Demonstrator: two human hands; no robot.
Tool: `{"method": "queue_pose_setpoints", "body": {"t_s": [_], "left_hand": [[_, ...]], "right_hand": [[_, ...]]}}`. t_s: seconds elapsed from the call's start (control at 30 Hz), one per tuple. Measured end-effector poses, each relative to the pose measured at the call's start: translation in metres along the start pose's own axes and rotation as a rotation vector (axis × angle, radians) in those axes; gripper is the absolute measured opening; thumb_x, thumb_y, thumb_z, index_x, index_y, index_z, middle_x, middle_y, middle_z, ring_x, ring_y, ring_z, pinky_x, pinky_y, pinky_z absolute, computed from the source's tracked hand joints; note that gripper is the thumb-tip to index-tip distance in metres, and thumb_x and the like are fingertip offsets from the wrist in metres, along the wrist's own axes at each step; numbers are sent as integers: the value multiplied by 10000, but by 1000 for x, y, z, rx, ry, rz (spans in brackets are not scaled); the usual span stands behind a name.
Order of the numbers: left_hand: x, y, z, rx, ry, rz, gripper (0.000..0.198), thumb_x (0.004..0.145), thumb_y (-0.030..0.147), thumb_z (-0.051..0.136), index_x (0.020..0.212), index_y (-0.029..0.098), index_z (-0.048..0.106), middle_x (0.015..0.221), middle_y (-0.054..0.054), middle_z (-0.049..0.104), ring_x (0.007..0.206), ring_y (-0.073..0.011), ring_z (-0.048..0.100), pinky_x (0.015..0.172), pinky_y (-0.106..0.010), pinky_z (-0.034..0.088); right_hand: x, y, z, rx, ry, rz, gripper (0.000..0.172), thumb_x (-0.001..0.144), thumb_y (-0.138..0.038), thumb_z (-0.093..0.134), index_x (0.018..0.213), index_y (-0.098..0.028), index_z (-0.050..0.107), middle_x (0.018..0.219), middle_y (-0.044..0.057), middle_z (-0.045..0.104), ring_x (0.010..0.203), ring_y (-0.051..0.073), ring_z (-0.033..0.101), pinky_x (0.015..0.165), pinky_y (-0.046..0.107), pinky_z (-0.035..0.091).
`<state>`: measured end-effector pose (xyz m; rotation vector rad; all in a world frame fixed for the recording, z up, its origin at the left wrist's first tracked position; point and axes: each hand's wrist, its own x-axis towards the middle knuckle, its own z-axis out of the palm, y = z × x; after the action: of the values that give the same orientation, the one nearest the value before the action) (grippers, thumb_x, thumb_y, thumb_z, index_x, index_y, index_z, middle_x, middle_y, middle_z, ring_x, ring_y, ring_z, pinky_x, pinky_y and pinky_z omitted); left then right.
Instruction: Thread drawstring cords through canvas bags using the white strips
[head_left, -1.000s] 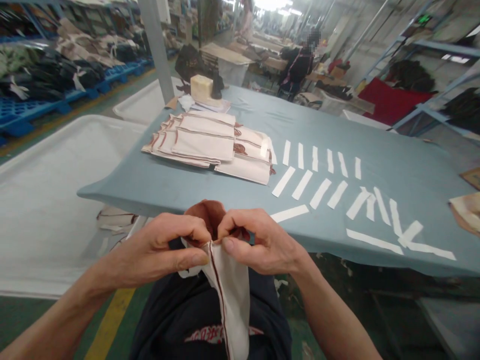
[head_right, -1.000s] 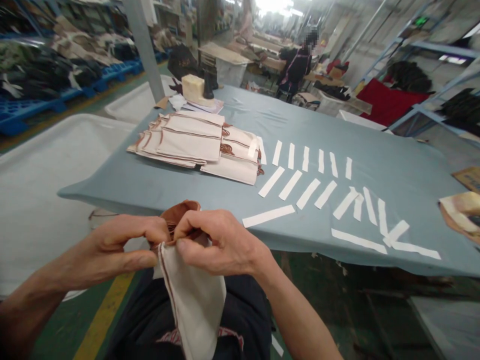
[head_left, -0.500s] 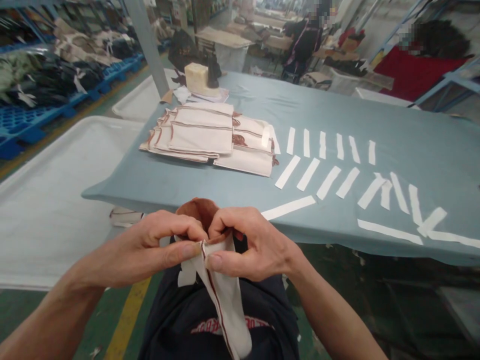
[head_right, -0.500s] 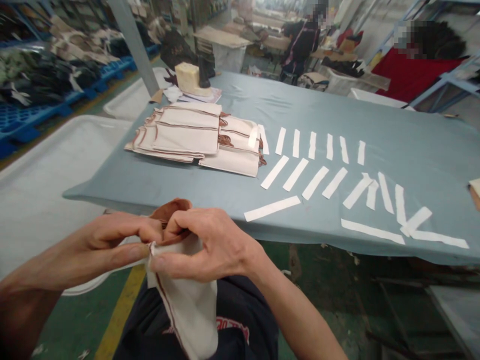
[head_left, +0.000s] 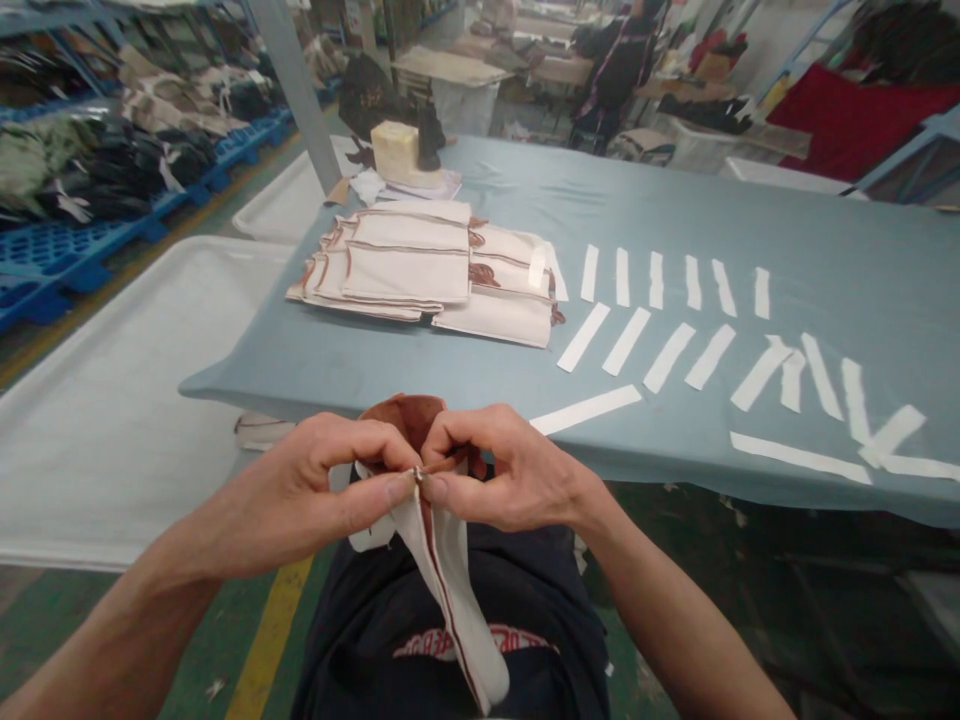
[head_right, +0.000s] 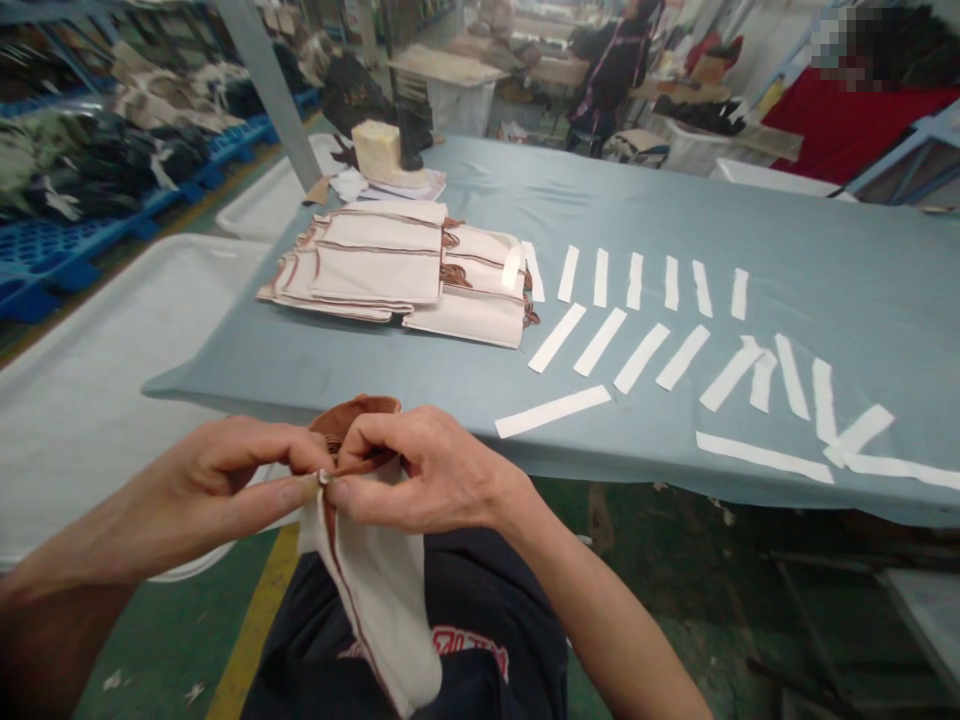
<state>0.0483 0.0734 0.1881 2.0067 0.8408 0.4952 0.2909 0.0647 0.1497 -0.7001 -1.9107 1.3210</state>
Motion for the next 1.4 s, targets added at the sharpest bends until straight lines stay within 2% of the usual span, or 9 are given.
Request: {"method": "queue_pose_setpoints", "body": {"t_s": [0.17, 0.33, 0.43, 0.63, 0.8, 0.9, 1.1, 1.27, 1.4], "left_hand": [[-4, 2, 8, 30, 75, -125, 306, 978, 335, 643, 786, 220, 851, 688, 44, 796, 611, -130, 696, 598, -175, 514], [-15, 0, 15, 47, 158, -151, 323, 1006, 357, 642, 802, 229, 858, 699, 53, 793, 629, -134, 702, 619, -189, 511], [-19, 1, 16, 48, 158, -152, 320, 1006, 356, 640, 804, 235, 856, 701, 55, 784, 634, -137, 698, 623, -198, 510], [-21, -1, 13, 25, 165, -147, 323, 983, 361, 635, 789, 238, 861, 670, 60, 752, 620, -130, 673, 612, -187, 489], [-20, -3, 7, -27, 124, -175, 328, 889, 364, 588, 786, 211, 860, 661, 34, 735, 594, -138, 625, 575, -203, 454], [-22, -8, 3, -71, 93, -200, 342, 896, 391, 575, 794, 204, 843, 677, 23, 729, 607, -146, 620, 581, -210, 458], [-24, -21, -1, -79, 18, -217, 437, 1032, 527, 630, 788, 206, 798, 710, 10, 719, 658, -163, 631, 612, -229, 483], [-22, -21, 3, -63, 14, -189, 350, 1038, 458, 684, 812, 221, 809, 738, 13, 772, 676, -159, 654, 635, -226, 500], [-24, -13, 7, -13, 45, -138, 302, 1018, 358, 666, 767, 229, 773, 692, 46, 743, 642, -139, 650, 636, -213, 493]], "right_hand": [[-8, -5, 1, -386, 126, -150, 20, 951, -225, 695, 950, -205, 701, 858, -9, 770, 730, 126, 644, 694, 251, 434], [-7, -21, -1, -584, 102, -189, 74, 946, -170, 681, 971, -198, 745, 852, 6, 798, 727, 133, 655, 692, 263, 412], [-1, -28, -2, -498, 52, -114, 56, 945, -185, 678, 923, -208, 725, 828, -11, 778, 732, 127, 660, 708, 255, 424], [10, -26, 3, -115, 12, 157, 103, 892, -257, 704, 811, -217, 656, 722, -56, 661, 667, 107, 569, 653, 227, 434], [16, -18, 10, 113, -24, 243, 153, 856, -293, 718, 775, -219, 612, 675, -79, 558, 607, 88, 477, 578, 215, 411], [16, -15, 13, 113, -16, 251, 159, 856, -298, 736, 784, -213, 622, 707, -64, 600, 617, 88, 493, 572, 215, 414], [14, -15, 17, 62, 17, 205, 120, 868, -254, 706, 793, -214, 622, 739, -47, 635, 671, 100, 541, 615, 216, 431], [10, -12, 15, 78, -11, 161, 118, 923, -285, 697, 848, -211, 645, 751, -51, 627, 643, 98, 528, 593, 217, 435], [0, -14, 13, -149, 39, 13, 103, 971, -184, 651, 875, -218, 640, 768, -47, 659, 650, 99, 563, 639, 227, 425]]}}
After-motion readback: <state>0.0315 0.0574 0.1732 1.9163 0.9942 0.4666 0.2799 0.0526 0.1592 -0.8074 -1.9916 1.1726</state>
